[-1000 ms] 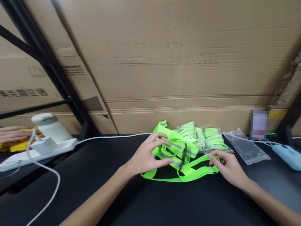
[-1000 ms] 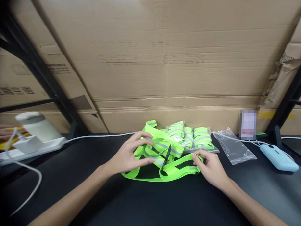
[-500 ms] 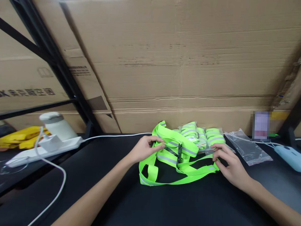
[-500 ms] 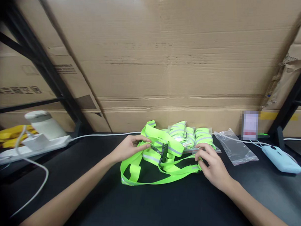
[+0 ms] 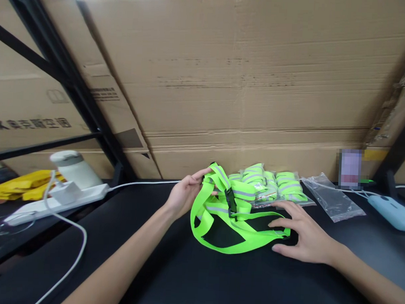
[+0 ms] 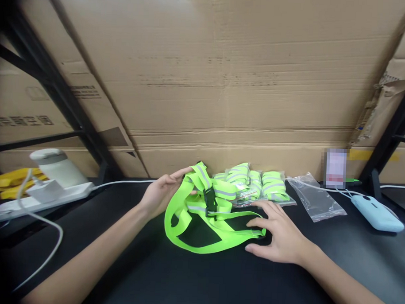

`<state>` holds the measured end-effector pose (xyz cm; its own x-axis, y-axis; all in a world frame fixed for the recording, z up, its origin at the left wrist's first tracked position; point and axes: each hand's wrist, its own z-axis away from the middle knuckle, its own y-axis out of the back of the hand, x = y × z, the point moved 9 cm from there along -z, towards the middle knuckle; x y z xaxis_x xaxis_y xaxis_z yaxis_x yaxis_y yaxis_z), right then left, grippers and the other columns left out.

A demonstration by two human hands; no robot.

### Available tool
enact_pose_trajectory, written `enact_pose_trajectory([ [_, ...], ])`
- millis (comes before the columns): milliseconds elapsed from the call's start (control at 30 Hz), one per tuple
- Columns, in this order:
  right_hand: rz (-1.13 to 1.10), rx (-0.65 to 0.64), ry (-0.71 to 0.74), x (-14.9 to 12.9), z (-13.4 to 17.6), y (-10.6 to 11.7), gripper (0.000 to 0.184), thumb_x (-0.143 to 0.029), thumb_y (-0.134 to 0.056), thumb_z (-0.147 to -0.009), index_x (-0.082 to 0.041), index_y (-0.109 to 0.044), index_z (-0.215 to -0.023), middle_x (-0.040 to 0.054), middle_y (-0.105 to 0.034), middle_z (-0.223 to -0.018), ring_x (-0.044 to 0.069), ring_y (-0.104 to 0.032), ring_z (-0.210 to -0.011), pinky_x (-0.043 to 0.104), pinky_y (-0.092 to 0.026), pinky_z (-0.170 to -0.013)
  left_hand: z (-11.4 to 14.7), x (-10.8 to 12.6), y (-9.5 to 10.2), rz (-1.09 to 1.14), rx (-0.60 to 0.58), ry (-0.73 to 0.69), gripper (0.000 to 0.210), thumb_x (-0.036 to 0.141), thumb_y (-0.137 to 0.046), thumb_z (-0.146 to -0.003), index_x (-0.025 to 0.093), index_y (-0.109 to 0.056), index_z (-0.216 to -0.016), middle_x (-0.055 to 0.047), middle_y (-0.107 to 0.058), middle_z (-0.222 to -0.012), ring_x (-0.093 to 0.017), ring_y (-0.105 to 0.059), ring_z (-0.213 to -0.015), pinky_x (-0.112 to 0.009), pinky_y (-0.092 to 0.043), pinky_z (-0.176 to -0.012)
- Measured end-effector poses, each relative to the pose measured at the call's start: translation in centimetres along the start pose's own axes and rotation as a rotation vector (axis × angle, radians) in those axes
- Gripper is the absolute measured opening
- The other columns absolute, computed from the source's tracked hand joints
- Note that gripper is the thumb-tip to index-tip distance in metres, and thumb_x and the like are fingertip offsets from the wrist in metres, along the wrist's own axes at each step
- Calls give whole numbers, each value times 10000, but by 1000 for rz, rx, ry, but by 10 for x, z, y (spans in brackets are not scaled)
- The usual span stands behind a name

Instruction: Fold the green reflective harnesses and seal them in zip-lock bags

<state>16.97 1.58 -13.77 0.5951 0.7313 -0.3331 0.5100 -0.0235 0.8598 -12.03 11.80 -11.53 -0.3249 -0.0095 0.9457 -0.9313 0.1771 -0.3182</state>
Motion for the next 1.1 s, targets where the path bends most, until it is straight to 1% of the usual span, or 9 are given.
enact_pose_trajectory([
  [133,-54,58,5,3,-1,-2,188,-207,-627,-938,-284,-768,-1035,97,-562,-1450,318,-521,-1355,541,-432,-1101,-3,-1,14,-82,124,-22,632,119,-594,-613,165,-684,-1237,-80,-751,-1131,-235,-734,-790,-380,-628,-768],
  [200,-144,118,-45,10,-1,3,166,-214,-594,-959,-252,-755,-959,112,-590,-1404,299,-572,-1300,506,-455,-1081,-3,0,18,-132,162,-42,619,110,-657,-623,185,-685,-1237,-67,-755,-1094,-206,-726,-762,-333,-627,-728],
  [333,-300,256,-157,28,2,17,174,-302,-603,-975,-227,-728,-882,127,-648,-1313,298,-635,-1212,482,-485,-1043,-2,10,15,-232,142,-136,585,266,-863,-649,212,-692,-1206,-78,-722,-1156,-196,-714,-811,-305,-637,-698],
  [400,-344,303,-195,37,4,21,167,-328,-618,-968,-237,-743,-906,120,-666,-1293,302,-644,-1202,487,-488,-1039,-2,15,17,-290,157,-181,611,374,-911,-629,208,-698,-1177,-77,-719,-1092,-196,-698,-787,-291,-630,-632],
  [533,-357,358,-215,47,7,24,155,-277,-612,-942,-260,-766,-954,106,-675,-1272,298,-640,-1216,497,-481,-1044,-5,19,30,-331,250,-240,544,516,-883,-649,190,-703,-1045,-44,-695,-933,-145,-637,-666,-217,-554,-503],
  [733,-218,407,-161,43,8,30,160,-182,-585,-892,-237,-727,-843,113,-640,-1267,291,-630,-1213,462,-485,-1006,-5,26,43,-371,349,-311,386,399,-839,-680,191,-647,-943,40,-589,-700,-93,-542,-486,-195,-500,-440],
  [900,-187,407,-211,53,10,30,188,-203,-551,-921,-224,-719,-839,130,-618,-1289,292,-633,-1181,352,-542,-801,-2,33,48,-390,401,-386,387,359,-791,-732,217,-588,-1031,21,-603,-927,-79,-592,-490,-214,-536,-453],
  [1000,-190,380,-290,60,10,27,205,-219,-518,-929,-217,-710,-856,119,-660,-1158,232,-676,-888,293,-497,-612,-2,35,50,-398,410,-428,406,348,-771,-765,220,-562,-1088,-12,-602,-1083,-57,-596,-506,-212,-553,-473],
  [1100,-200,359,-323,61,9,26,213,-225,-484,-935,-210,-673,-838,56,-639,-852,171,-569,-632,271,-411,-520,-2,37,53,-405,430,-467,404,343,-743,-805,217,-557,-1141,-37,-602,-1150,-48,-602,-526,-205,-569,-503],
])
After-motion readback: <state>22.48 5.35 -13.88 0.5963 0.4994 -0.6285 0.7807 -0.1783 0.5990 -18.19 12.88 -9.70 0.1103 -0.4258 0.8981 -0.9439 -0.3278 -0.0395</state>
